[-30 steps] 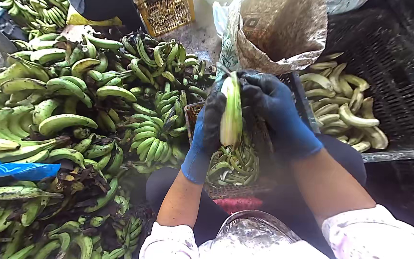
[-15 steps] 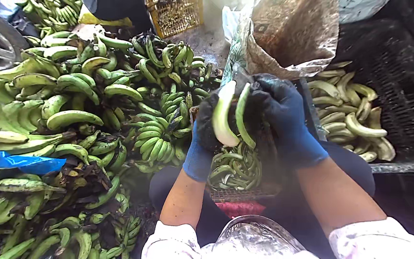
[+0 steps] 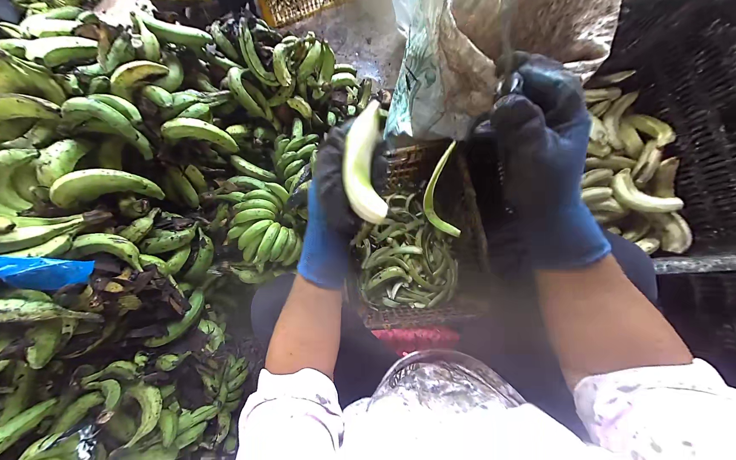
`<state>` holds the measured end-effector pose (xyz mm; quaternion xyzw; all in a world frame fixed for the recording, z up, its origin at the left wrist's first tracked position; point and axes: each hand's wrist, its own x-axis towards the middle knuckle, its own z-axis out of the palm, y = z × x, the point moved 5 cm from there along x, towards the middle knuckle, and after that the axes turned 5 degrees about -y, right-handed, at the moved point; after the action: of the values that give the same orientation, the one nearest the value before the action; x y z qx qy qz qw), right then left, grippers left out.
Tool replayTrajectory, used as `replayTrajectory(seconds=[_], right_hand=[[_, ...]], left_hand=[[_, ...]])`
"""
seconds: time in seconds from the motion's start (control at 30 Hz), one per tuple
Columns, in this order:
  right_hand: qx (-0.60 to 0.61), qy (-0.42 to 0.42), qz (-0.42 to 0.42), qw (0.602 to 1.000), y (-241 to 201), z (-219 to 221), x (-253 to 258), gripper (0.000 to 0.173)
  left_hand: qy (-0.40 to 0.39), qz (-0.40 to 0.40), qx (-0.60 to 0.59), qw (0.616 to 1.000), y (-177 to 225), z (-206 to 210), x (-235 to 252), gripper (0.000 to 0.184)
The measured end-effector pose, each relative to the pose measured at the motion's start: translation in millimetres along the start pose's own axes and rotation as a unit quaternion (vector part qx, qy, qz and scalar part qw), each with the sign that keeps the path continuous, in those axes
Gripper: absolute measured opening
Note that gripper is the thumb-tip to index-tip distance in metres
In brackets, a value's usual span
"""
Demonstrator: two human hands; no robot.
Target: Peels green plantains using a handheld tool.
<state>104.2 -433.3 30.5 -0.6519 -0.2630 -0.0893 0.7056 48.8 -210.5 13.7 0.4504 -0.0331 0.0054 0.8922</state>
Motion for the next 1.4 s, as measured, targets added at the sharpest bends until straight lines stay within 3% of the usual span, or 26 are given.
replayTrajectory(seconds=[0.07,0.13,0.2,0.27,0.3,0.37,0.43,0.5,0.53,0.6,0.67,0.73,0.8,0.9,1.03,1.1,1.27,1.37,1.4], right_hand=[[0.212,-0.108,0.137,0.962,0.7,23.2,-16.9,0.029],[0.298,-0.200,0.232,0.904,2.7,57.7,-42.4,0.030],[0.147,-0.221,0.231,0.936,-6.0,65.1,-48.4,0.024],[-0.127,-0.186,0.183,0.957,-17.9,33.0,-41.8,0.029],[-0.260,-0.149,0.168,0.939,-23.9,8.4,-36.9,0.038],[-0.429,-0.051,0.173,0.885,-38.6,-44.0,-29.9,0.050],[-0.463,0.094,0.146,0.869,-57.7,-80.1,-30.2,0.047],[-0.392,0.186,0.031,0.901,-71.3,-86.9,-32.6,0.038],[-0.335,0.188,-0.014,0.923,-69.1,-82.0,-33.0,0.038],[-0.250,0.133,-0.002,0.959,-48.3,-65.8,-29.7,0.040],[-0.274,0.066,0.075,0.957,-33.1,-48.9,-26.2,0.041],[-0.284,0.016,0.102,0.953,-27.8,-38.9,-23.6,0.038],[-0.270,0.005,0.096,0.958,-30.0,-37.0,-19.5,0.036],[-0.254,0.015,0.115,0.960,-34.6,-44.7,-18.0,0.037],[-0.234,0.038,0.143,0.961,-24.3,-61.3,-14.0,0.037],[-0.207,0.056,0.094,0.972,-22.3,-67.0,-14.2,0.031],[-0.108,0.056,0.026,0.992,-27.0,-74.7,-17.8,0.037],[0.023,0.085,0.026,0.996,-29.0,-71.6,-19.2,0.029],[0.080,0.103,0.026,0.991,-26.9,-67.8,-18.8,0.023]], left_hand=[[-0.047,-0.007,-0.045,0.998,-7.2,-0.7,7.9,0.038],[-0.150,0.007,0.051,0.987,-24.8,10.6,-1.2,0.031],[-0.180,-0.010,0.110,0.978,-45.3,15.0,-7.1,0.023],[-0.137,-0.124,0.128,0.974,-73.8,2.8,-4.6,0.027],[-0.105,-0.210,0.169,0.957,-91.6,-6.5,-4.7,0.035],[-0.086,-0.330,0.374,0.863,-134.8,-31.9,-17.7,0.037],[-0.152,-0.388,0.573,0.705,-177.0,-70.8,-53.6,0.043],[-0.181,-0.452,0.668,0.563,-235.1,-109.2,-82.7,0.049],[-0.183,-0.491,0.688,0.502,-256.2,-122.6,-96.7,0.051],[-0.148,-0.537,0.699,0.449,-278.6,-143.5,-123.1,0.057],[-0.119,-0.547,0.696,0.449,-292.6,-165.0,-141.0,0.068],[-0.131,-0.548,0.697,0.443,-302.3,-181.5,-149.4,0.063],[-0.151,-0.561,0.666,0.468,-307.6,-185.5,-143.6,0.057],[-0.111,-0.517,0.608,0.593,-287.1,-156.8,-113.4,0.068],[-0.076,-0.389,0.596,0.699,-209.4,-92.2,-46.9,0.059],[-0.057,-0.303,0.569,0.762,-162.1,-73.5,-33.9,0.052],[0.004,-0.064,0.267,0.962,-30.5,-18.5,-51.1,0.059],[-0.038,0.082,0.062,0.994,-2.0,2.6,-61.7,0.034],[-0.047,0.094,0.006,0.994,-0.5,8.5,-59.3,0.041]])
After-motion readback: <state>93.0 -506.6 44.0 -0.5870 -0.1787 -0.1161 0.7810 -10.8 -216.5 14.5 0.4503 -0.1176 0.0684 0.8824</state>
